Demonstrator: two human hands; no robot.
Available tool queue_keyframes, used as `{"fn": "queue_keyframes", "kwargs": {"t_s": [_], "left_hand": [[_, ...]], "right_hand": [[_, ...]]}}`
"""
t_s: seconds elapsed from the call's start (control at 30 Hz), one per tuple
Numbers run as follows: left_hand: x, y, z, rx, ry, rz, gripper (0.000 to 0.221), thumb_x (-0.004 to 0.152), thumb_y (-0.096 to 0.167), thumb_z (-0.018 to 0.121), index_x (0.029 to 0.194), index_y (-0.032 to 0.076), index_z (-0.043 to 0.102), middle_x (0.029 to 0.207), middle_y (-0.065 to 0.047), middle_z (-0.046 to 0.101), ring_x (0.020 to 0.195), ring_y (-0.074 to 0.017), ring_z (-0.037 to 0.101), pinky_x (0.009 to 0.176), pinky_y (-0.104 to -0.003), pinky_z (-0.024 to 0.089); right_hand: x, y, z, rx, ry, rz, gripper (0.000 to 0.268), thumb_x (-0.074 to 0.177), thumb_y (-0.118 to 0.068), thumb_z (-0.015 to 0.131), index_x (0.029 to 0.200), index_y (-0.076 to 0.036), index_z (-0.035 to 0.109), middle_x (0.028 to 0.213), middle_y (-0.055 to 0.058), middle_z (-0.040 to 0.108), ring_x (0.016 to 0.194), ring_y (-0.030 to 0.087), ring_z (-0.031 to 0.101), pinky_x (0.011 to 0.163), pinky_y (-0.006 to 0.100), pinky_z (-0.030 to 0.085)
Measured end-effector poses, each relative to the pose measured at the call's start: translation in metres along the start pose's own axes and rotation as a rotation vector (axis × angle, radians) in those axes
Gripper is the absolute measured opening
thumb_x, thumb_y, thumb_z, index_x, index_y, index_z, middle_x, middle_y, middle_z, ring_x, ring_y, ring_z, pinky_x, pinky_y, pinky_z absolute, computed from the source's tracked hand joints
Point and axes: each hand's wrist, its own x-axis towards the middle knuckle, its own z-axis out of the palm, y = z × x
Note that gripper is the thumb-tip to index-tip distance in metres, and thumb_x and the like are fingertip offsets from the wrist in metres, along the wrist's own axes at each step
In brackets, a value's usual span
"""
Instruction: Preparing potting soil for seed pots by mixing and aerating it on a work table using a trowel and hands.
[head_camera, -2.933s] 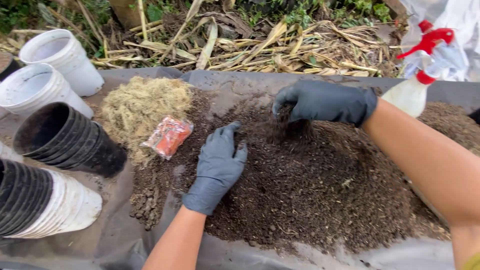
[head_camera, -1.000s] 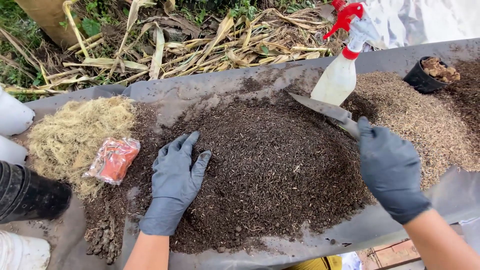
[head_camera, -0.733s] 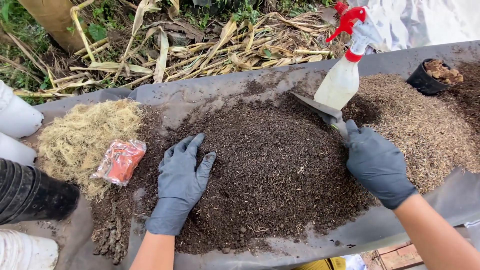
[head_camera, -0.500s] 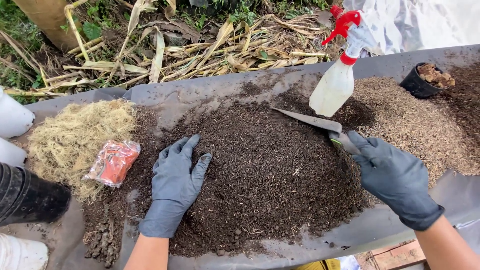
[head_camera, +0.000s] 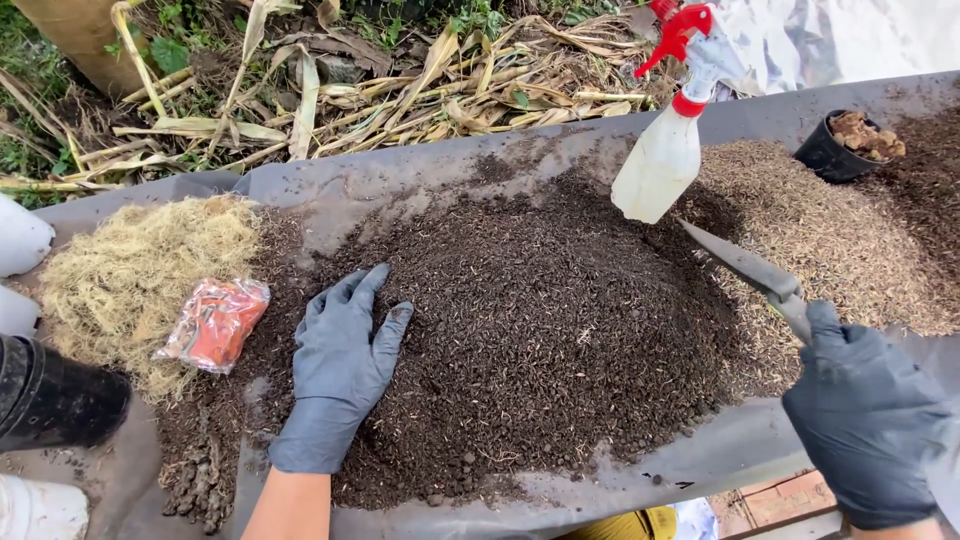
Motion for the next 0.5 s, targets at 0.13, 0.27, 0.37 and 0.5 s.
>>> {"fn": "queue_keyframes", "kwargs": {"t_s": [0.13, 0.27, 0.37, 0.5], "left_hand": [[0.000, 0.002, -0.002, -0.009, -0.012, -0.001, 0.074, 0.091, 0.068, 0.033, 0.154, 0.032, 0.046, 0.149, -0.011, 0.049, 0.131, -0.0432, 0.043, 0.104, -0.063, 0.038], [0.001, -0.005, 0.006, -0.004, 0.032, 0.026, 0.070, 0.092, 0.066, 0.040, 0.151, 0.030, 0.050, 0.147, -0.009, 0.052, 0.128, -0.0415, 0.045, 0.103, -0.061, 0.039], [0.000, -0.001, 0.001, -0.003, -0.006, -0.007, 0.072, 0.091, 0.068, 0.037, 0.153, 0.032, 0.047, 0.149, -0.009, 0.050, 0.130, -0.0421, 0.043, 0.102, -0.064, 0.039], [0.002, 0.000, -0.001, 0.031, -0.026, -0.015, 0.074, 0.091, 0.069, 0.034, 0.155, 0.032, 0.045, 0.149, -0.011, 0.048, 0.131, -0.0431, 0.042, 0.101, -0.065, 0.040]], "right_hand": [[-0.007, 0.007, 0.028, -0.671, 0.155, -0.186, 0.044, 0.121, -0.046, 0.028, 0.126, -0.024, 0.065, 0.080, 0.003, 0.072, 0.060, 0.027, 0.075, 0.050, 0.039, 0.055], [-0.014, -0.006, 0.006, -0.278, -0.209, -0.128, 0.041, 0.108, -0.033, 0.039, 0.146, -0.030, 0.054, 0.070, 0.008, 0.067, 0.056, 0.022, 0.054, 0.050, 0.036, 0.039], [-0.014, -0.010, -0.003, -0.455, -0.302, -0.108, 0.048, 0.107, -0.051, 0.025, 0.146, -0.036, 0.048, 0.119, 0.008, 0.078, 0.109, 0.034, 0.076, 0.096, 0.050, 0.058], [-0.022, -0.025, -0.011, -0.368, -0.348, -0.026, 0.064, 0.100, -0.061, 0.026, 0.158, -0.036, 0.039, 0.152, 0.004, 0.056, 0.140, 0.033, 0.057, 0.120, 0.049, 0.041]]}}
